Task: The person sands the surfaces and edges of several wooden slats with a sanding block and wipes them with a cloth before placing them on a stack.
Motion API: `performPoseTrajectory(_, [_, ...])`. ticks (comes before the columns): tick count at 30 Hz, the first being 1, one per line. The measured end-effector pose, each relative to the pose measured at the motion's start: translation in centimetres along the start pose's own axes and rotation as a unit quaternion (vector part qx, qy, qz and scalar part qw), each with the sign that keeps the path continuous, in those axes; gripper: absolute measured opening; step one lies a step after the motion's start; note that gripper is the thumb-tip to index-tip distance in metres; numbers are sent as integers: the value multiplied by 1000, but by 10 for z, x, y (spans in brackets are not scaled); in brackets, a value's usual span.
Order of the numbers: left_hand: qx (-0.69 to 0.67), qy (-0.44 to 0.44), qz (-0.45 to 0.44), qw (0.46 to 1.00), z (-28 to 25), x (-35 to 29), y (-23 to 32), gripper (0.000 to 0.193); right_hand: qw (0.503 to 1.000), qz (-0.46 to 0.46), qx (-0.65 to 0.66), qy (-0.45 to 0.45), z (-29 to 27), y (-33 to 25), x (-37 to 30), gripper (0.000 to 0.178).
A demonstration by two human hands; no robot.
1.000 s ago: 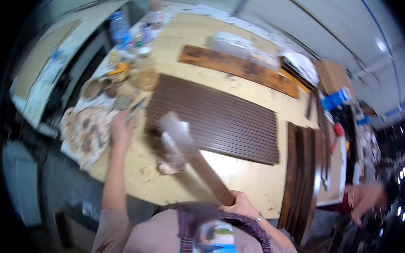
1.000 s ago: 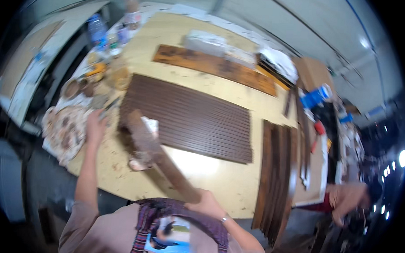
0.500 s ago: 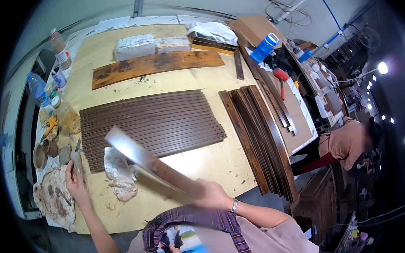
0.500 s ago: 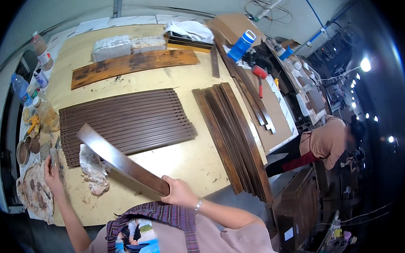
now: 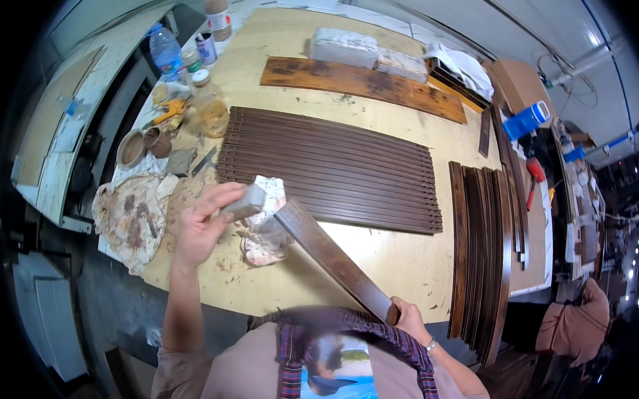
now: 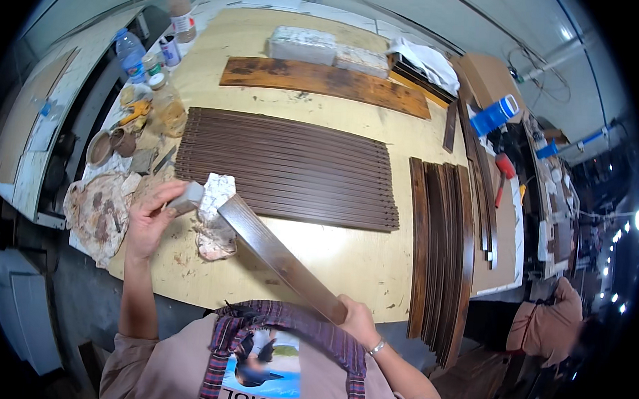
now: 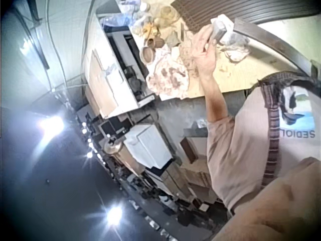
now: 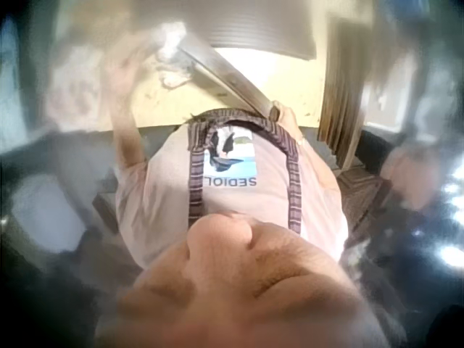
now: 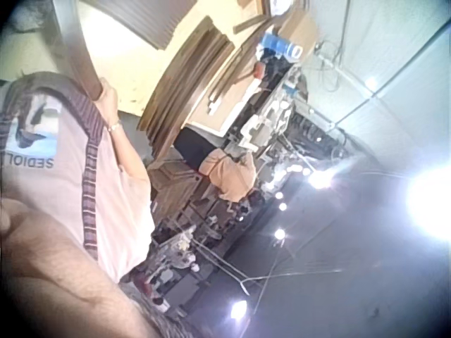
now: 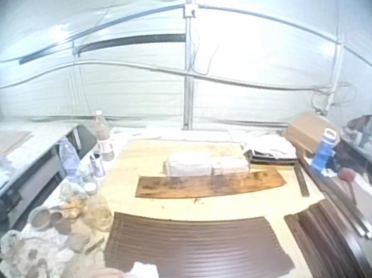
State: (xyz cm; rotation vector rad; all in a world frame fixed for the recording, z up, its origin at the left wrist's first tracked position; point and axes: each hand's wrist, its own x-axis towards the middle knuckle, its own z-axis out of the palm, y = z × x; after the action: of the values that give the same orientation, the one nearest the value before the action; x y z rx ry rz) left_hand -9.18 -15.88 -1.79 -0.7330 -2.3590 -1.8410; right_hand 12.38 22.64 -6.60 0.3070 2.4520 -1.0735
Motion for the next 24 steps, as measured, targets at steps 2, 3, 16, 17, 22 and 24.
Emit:
performPoseTrajectory(2, [31, -51, 29, 998, 5, 7, 10, 40, 1000, 10, 5, 1, -3, 2, 1, 36])
performPoseTrajectory(3, [53, -81, 38, 995, 8, 10, 16, 39, 1000, -3, 7, -7, -4, 4, 2, 36])
performPoseTrajectory(16, [0, -65, -32, 997, 8, 15, 2, 33, 997, -54, -36, -52, -6, 11, 10, 33])
performPoseTrajectory(17, [59, -63, -40, 996, 11, 17, -6, 34, 997, -63, -19, -51, -4, 13, 10, 34])
performPoseTrajectory(22, [-147, 138, -165, 965, 16, 16, -34, 31, 992, -108, 22, -62, -4, 10, 18, 42])
performPoseTrajectory(24, [-171, 182, -147, 957, 32, 18, -20, 29, 987, -106, 80, -95, -6, 10, 22, 47])
